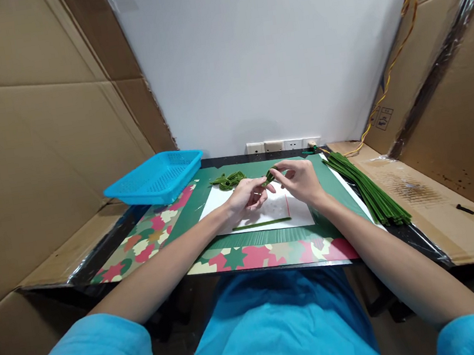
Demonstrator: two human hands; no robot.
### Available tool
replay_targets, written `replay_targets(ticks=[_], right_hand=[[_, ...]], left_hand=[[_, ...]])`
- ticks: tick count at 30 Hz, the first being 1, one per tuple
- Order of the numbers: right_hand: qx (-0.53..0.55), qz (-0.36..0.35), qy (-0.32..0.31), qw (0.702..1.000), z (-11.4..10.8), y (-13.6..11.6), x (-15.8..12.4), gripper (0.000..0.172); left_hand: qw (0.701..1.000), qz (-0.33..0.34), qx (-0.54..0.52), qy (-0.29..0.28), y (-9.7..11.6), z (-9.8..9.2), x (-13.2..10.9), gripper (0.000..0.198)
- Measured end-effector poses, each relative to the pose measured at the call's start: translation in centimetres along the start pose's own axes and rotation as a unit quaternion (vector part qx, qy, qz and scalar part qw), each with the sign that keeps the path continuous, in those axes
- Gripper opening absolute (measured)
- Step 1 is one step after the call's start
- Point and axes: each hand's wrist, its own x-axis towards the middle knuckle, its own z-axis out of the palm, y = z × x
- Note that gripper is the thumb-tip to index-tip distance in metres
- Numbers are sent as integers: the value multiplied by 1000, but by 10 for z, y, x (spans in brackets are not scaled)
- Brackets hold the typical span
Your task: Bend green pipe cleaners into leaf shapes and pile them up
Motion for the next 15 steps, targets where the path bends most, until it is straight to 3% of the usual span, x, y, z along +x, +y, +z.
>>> replay_targets(ticks=[7,11,15], right_hand=[[-55,-20,25,998,-1,5,1,32],[-93,-15,28,995,0,13,2,29],[-110,1,4,994,1,17,2,21]], left_hand=[[998,38,-14,45,-1,-5,-1,39],[995,92,6,46,-4,-7,0,49],[993,105,38,44,-7,-6,0,60]])
